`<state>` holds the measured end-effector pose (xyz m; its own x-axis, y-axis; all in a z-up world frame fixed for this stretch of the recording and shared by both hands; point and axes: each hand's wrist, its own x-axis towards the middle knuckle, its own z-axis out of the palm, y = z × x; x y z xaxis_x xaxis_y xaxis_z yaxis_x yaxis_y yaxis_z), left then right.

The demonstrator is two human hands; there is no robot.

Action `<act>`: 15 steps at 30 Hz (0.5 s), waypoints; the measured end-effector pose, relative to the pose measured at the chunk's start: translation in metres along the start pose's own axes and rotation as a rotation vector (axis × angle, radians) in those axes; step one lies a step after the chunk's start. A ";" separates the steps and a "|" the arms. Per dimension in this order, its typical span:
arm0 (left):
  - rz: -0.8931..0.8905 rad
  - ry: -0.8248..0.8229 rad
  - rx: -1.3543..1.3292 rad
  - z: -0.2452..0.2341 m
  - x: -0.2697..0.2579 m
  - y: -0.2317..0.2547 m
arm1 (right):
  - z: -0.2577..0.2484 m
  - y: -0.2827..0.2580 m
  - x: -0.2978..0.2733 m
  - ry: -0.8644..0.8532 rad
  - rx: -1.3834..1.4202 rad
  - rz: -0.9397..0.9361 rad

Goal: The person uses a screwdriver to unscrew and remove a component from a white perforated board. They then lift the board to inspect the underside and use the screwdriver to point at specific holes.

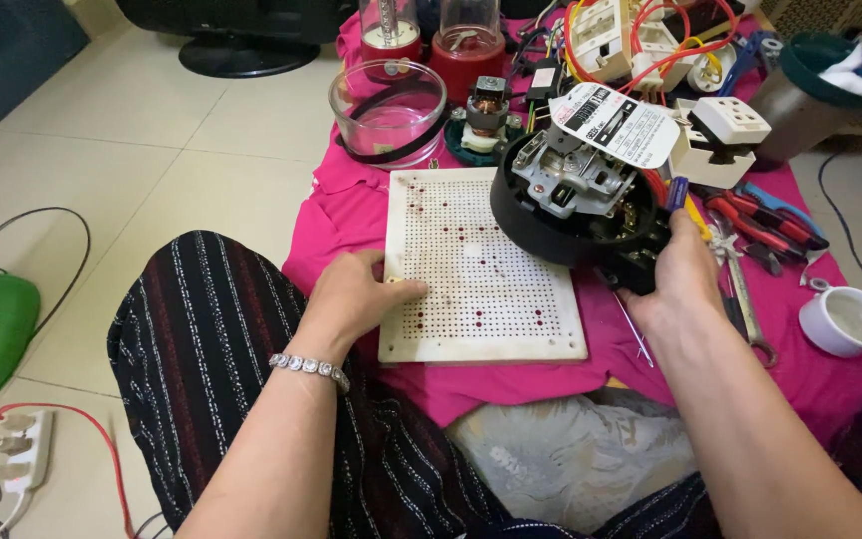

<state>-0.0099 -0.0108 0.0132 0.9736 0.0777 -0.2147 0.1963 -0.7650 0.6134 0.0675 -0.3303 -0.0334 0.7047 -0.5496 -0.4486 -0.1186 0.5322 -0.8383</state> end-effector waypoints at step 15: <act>0.087 0.288 -0.202 0.007 0.031 -0.008 | 0.018 -0.002 -0.052 -0.040 -0.056 0.035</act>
<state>0.0180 -0.0068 -0.0031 0.9749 0.2170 0.0498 0.1028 -0.6370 0.7640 0.0437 -0.2905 -0.0029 0.7269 -0.5047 -0.4657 -0.1816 0.5128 -0.8391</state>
